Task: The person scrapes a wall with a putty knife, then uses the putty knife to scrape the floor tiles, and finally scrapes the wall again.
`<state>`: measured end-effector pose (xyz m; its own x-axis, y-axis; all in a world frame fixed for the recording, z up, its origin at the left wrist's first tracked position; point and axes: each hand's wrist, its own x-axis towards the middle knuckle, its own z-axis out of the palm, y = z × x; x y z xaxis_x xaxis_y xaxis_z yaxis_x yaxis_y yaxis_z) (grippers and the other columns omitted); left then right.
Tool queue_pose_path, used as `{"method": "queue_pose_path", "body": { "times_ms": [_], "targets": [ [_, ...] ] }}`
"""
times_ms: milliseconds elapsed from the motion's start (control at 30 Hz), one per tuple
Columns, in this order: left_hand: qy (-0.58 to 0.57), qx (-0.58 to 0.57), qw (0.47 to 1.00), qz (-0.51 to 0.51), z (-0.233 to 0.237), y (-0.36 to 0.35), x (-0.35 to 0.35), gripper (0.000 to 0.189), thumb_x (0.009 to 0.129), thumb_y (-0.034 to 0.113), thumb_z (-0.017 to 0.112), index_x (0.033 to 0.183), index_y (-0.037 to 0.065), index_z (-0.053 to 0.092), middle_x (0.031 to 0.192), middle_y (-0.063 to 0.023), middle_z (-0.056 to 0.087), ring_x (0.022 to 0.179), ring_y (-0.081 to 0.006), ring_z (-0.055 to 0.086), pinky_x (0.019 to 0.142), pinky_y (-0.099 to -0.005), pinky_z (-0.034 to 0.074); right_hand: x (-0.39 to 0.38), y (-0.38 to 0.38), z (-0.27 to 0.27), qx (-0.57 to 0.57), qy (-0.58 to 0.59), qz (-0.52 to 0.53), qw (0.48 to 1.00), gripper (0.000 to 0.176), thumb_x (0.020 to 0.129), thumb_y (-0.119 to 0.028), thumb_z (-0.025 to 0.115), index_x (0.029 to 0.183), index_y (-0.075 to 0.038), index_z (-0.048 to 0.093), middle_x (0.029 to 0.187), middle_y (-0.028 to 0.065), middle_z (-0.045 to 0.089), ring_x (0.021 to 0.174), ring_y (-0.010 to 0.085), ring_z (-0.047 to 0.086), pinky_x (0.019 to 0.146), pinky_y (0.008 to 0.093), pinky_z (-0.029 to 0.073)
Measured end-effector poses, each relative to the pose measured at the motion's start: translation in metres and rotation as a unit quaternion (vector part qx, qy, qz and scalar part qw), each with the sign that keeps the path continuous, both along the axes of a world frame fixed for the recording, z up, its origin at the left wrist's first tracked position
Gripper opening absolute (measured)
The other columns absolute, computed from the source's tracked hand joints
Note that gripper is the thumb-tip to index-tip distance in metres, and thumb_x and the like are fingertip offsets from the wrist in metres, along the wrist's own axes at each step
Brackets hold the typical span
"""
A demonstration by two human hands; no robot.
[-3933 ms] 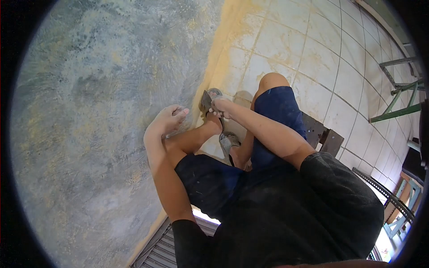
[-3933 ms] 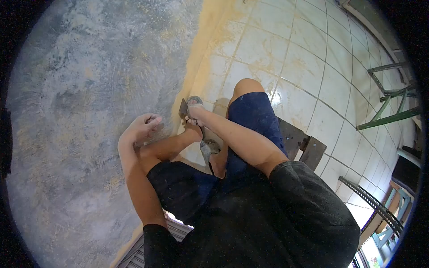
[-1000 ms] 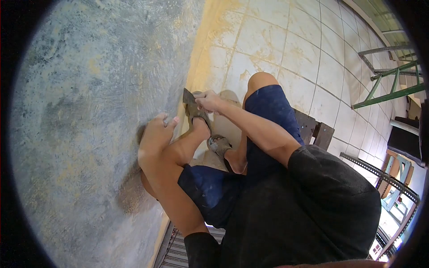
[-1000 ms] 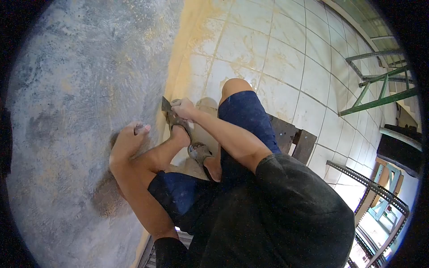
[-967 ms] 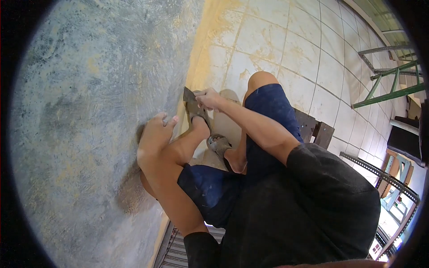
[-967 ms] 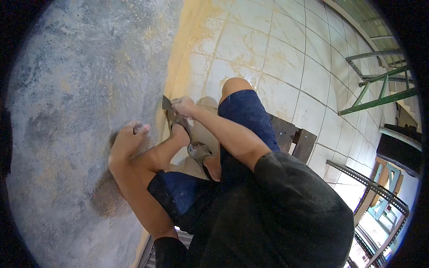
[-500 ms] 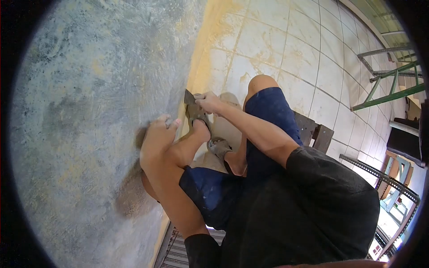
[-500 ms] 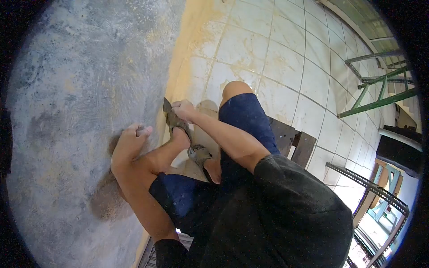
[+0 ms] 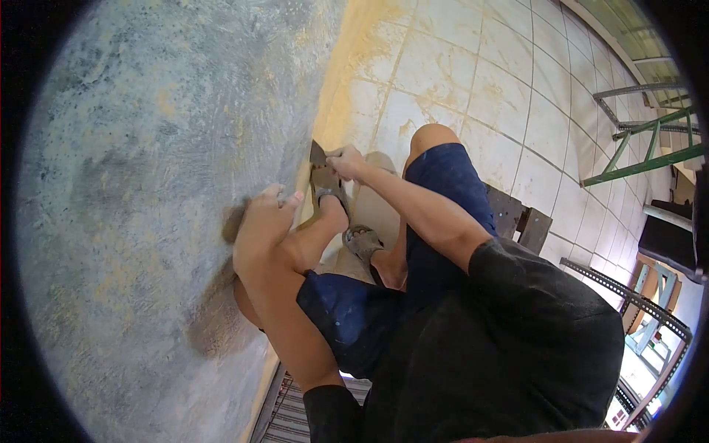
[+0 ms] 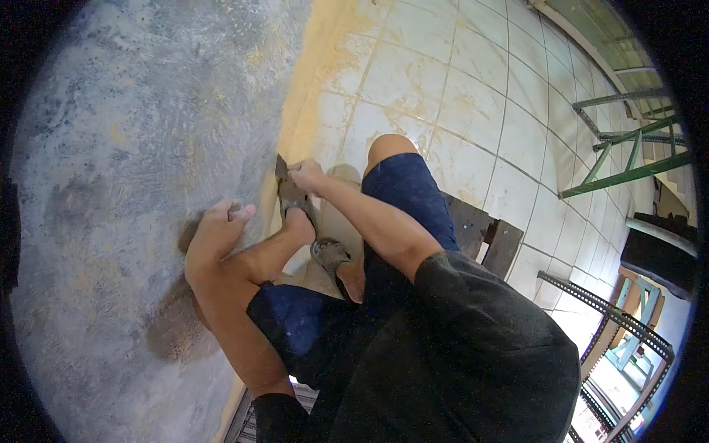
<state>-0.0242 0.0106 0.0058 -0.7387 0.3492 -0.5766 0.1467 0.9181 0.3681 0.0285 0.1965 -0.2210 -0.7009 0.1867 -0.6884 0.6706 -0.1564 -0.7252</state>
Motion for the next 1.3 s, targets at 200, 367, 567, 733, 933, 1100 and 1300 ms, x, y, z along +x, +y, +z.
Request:
{"method": "queue_pose_path", "body": {
  "times_ms": [200,367,567,733,933,1100,1300],
  "targets": [
    [0.005,-0.014,1.000,-0.011,-0.017,-0.008,-0.001,0.059,0.094,0.047,0.065,0.126,-0.003,0.063,0.107,-0.0243,0.070,0.101,-0.0350,0.068,0.090,-0.0413,0.051,0.003,0.005,-0.018,-0.010,0.030,-0.011,0.999,0.023,0.089,-0.014,0.061,0.097,0.003,0.075,0.075,0.0089,0.069,0.059,0.0161,0.061,0.054,0.0347,0.050],
    [0.012,-0.038,0.999,-0.017,-0.011,-0.001,0.002,0.061,0.094,0.049,0.064,0.130,0.001,0.062,0.122,-0.0231,0.066,0.113,-0.0336,0.065,0.097,-0.0406,0.049,0.007,-0.007,-0.007,0.025,0.044,-0.008,0.999,0.022,0.088,-0.015,0.062,0.092,0.003,0.075,0.071,0.0088,0.067,0.062,0.0190,0.062,0.059,0.0372,0.051],
    [-0.011,-0.058,0.998,-0.037,0.003,0.003,0.003,0.062,0.097,0.048,0.058,0.136,0.000,0.057,0.141,-0.0242,0.055,0.134,-0.0385,0.049,0.111,-0.0439,0.040,0.000,0.008,-0.026,0.017,0.024,-0.013,1.000,0.023,0.086,-0.015,0.063,0.100,-0.002,0.077,0.077,0.0117,0.072,0.068,0.0199,0.068,0.063,0.0358,0.054],
    [0.003,-0.051,0.999,-0.010,-0.008,-0.010,0.001,0.060,0.095,0.049,0.061,0.131,0.002,0.060,0.130,-0.0239,0.061,0.122,-0.0375,0.057,0.103,-0.0427,0.045,0.001,-0.011,-0.034,0.031,0.037,-0.007,0.999,0.027,0.085,-0.013,0.059,0.103,-0.004,0.077,0.082,0.0130,0.073,0.074,0.0220,0.069,0.071,0.0359,0.055],
    [0.101,0.045,0.994,0.016,-0.019,-0.009,0.009,0.055,0.093,0.043,0.068,0.127,-0.001,0.062,0.106,-0.0227,0.070,0.091,-0.0323,0.069,0.083,-0.0398,0.054,0.019,-0.024,0.009,0.020,0.108,-0.131,0.985,0.038,0.092,-0.011,0.054,0.124,0.005,0.067,0.074,0.0068,0.065,0.057,0.0128,0.056,0.049,0.0294,0.043],
    [0.083,0.055,0.995,0.018,-0.028,0.011,0.005,0.055,0.093,0.040,0.069,0.127,-0.002,0.062,0.103,-0.0215,0.071,0.086,-0.0300,0.069,0.080,-0.0407,0.054,0.024,-0.047,-0.098,0.053,0.147,-0.102,0.982,0.045,0.091,-0.008,0.052,0.132,0.005,0.062,0.088,0.0105,0.070,0.069,0.0150,0.063,0.059,0.0302,0.049],
    [0.000,-0.028,1.000,-0.014,-0.013,0.037,-0.012,0.058,0.097,0.047,0.059,0.135,0.003,0.058,0.133,-0.0270,0.060,0.128,-0.0423,0.053,0.106,-0.0485,0.044,0.015,-0.033,-0.058,0.062,0.110,-0.108,0.986,0.047,0.086,-0.015,0.055,0.129,0.001,0.064,0.120,0.0290,0.067,0.113,0.0383,0.065,0.098,0.0418,0.050]
  ]
}}
